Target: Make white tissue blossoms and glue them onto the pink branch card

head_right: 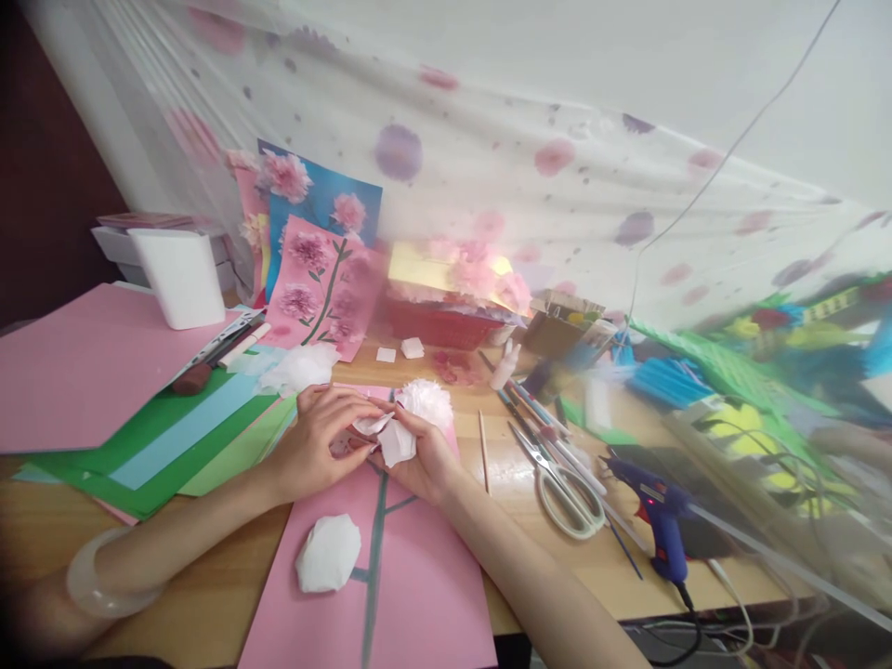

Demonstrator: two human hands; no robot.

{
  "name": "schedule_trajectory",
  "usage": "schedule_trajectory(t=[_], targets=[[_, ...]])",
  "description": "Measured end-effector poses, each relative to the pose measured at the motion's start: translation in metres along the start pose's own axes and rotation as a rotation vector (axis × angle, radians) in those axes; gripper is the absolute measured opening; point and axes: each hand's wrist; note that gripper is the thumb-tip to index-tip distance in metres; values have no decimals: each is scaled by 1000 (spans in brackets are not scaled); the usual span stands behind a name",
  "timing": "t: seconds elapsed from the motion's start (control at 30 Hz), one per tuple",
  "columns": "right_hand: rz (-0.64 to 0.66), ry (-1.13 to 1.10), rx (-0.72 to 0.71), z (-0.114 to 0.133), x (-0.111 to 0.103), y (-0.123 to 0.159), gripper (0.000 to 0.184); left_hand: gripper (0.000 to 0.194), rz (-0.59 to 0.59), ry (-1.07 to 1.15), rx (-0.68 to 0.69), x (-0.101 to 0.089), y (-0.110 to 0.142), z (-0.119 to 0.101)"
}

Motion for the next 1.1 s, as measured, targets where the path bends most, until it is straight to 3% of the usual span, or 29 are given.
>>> schedule_trajectory(t=[0.27, 0.4, 0.53, 0.6, 0.73, 0.83, 0.93, 1.1], targets=[[27, -81, 60, -2, 4, 0, 21, 12, -139, 27, -54, 2, -1, 4], [-4, -90, 178, 0, 3, 1, 28, 8, -250, 25, -16, 0, -1, 2], [-20, -152, 324, 5, -2, 1, 22, 8, -341, 69, 17, -7, 0, -6], [-41, -218, 305, 7, -2, 1, 21, 8, -342, 96, 101, -11, 3, -13], [-161, -314, 71, 5, 4, 1, 20, 10, -290, 95, 334, -11, 11, -25], [-219, -407, 74, 2, 10, 2, 25, 14, -208, 4, 485, -7, 15, -27], [-232, -409, 94, 0, 13, 5, 27, 14, -164, -65, 516, -4, 15, -24], [-173, -333, 99, 0, 16, 9, 31, 18, -193, -21, 435, -1, 13, -19]])
Point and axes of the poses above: each hand's wrist, its own y-axis away from the middle knuckle, its own x-axis out of the palm, z = x × y, and after that the axes turned 12 degrees about -x, right-handed
